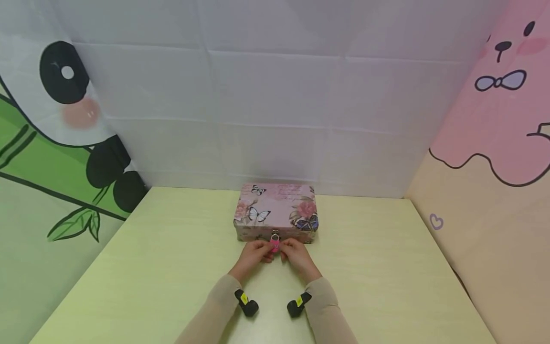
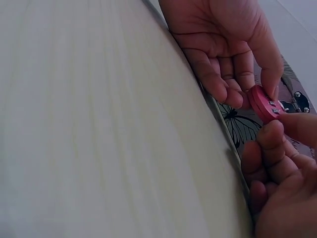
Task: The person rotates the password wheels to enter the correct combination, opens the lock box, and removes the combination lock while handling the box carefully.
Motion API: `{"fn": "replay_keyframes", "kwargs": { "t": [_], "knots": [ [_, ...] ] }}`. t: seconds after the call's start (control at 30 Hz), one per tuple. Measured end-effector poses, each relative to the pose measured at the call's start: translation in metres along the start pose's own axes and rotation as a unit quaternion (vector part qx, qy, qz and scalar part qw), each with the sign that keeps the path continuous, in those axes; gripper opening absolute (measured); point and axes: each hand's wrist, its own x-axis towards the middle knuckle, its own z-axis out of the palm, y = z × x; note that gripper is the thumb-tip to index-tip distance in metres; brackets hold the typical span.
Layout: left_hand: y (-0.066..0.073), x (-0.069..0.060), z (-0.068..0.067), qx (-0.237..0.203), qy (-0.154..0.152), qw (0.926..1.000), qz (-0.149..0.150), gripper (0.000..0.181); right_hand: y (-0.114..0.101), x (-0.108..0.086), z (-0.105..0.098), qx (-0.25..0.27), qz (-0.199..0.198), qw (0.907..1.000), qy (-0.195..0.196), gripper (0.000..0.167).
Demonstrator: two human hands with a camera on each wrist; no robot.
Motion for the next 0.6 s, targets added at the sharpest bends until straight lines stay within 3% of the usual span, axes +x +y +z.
{"fn": "replay_keyframes", "kwargs": {
  "t": [0.27,0.6],
  "knots": [
    [0.0008,-0.0009,-0.0016,0.008,-0.021,0.9997,0.011,0.024,-0.0012,-0.0023,0.0011,-0.002,-0.002,1.0000,0.001,0.019],
    [0.0029,-0.0028,-0.0003,0.017,-0.014,0.9997,0.010,0.024,-0.0005,-0.0016,0.0001,-0.005,-0.011,0.9999,-0.006,0.020]
  ]
}}
